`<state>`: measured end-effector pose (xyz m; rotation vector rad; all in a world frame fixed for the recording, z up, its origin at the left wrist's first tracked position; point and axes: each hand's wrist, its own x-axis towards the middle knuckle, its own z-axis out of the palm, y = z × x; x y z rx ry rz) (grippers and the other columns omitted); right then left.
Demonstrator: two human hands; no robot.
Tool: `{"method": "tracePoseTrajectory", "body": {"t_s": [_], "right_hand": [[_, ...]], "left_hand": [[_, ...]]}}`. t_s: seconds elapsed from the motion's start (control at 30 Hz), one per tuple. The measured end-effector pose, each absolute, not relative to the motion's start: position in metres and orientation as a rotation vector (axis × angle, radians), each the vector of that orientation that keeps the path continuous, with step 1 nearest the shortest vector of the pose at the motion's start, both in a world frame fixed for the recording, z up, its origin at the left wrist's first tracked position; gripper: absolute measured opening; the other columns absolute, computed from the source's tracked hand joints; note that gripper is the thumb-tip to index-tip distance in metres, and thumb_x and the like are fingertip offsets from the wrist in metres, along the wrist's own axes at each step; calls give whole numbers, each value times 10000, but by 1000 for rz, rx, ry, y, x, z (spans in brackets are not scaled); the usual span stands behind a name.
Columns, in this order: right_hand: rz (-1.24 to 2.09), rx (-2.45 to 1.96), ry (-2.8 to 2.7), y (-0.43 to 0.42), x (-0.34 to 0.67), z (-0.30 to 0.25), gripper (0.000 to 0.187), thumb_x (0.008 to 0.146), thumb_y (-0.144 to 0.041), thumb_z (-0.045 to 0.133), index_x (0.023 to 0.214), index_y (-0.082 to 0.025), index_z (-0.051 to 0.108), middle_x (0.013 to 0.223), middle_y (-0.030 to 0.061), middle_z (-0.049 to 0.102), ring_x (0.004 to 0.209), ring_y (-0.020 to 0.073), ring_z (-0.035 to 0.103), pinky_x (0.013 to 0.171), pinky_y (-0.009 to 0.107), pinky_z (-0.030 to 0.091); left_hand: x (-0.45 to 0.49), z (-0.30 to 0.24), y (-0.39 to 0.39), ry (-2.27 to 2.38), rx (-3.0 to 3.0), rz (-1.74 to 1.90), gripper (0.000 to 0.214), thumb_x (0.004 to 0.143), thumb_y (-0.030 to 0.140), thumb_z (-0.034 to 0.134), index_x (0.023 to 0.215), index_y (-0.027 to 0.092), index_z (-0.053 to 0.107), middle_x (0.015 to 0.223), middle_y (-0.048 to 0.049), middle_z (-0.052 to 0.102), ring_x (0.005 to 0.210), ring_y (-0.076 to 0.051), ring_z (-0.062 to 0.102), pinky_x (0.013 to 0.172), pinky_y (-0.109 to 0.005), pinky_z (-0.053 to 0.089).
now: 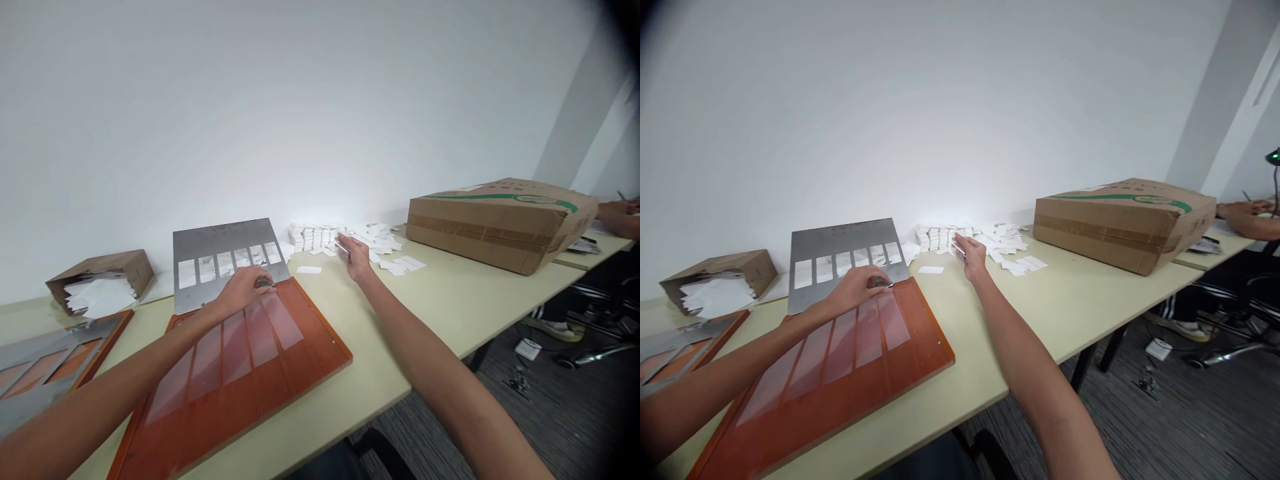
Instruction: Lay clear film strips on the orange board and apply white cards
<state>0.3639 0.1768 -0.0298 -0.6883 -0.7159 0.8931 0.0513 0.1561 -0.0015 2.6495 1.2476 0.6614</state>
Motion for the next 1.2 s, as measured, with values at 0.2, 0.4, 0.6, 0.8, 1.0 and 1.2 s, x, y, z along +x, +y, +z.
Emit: {"method": "tracePoseTrajectory", "body": {"t_s": [0.2,0.4,0.6,0.8,1.0,1.2], "right_hand": [[892,-673,-725,183,365,-32,351,544,-399,939,725,-187,725,848,27,763,765,130,708,633,201,546],[886,-699,-740,177,362,-30,378,520,-425,941,730,-186,737,873,35,765,796,140,709,642,202,533],[886,-745,-757,171,360,-28,398,509,-446,937,751,-196,743,908,36,773,821,157,713,632,209,513],[880,-769,-768,170,359,-28,413,515,-468,922,784,-203,753,947,51,779,846,173,714,619,214,510],[868,-772,-771,169,359,-27,401,516,-471,923,747,-197,743,935,55,776,859,176,715,632,209,520],[870,-760,-777,171,361,-28,385,533,-464,920,747,-199,739,925,46,775,848,165,719,663,216,539]], "left_hand": [[51,-1,117,1161,2709,552,417,985,469,407,924,226,740,1014,-81,760,972,-294,675,886,-370,461],[52,-4,91,998,2706,405,515,1028,518,291,875,239,696,914,-49,740,895,-259,665,877,-345,467],[46,-3,98,940,2715,387,537,1042,523,253,946,238,698,973,-38,737,934,-260,660,907,-358,462],[43,-9,103,956,2738,421,503,1034,522,295,1045,249,716,1053,-58,740,1038,-286,652,949,-382,457],[43,-11,106,1010,2745,427,525,1049,523,276,1195,227,684,1261,-81,694,1171,-294,615,1024,-401,427],[45,-12,114,1004,2765,367,519,1049,524,290,1176,227,696,1286,-77,693,1205,-287,610,1057,-401,418]]}}
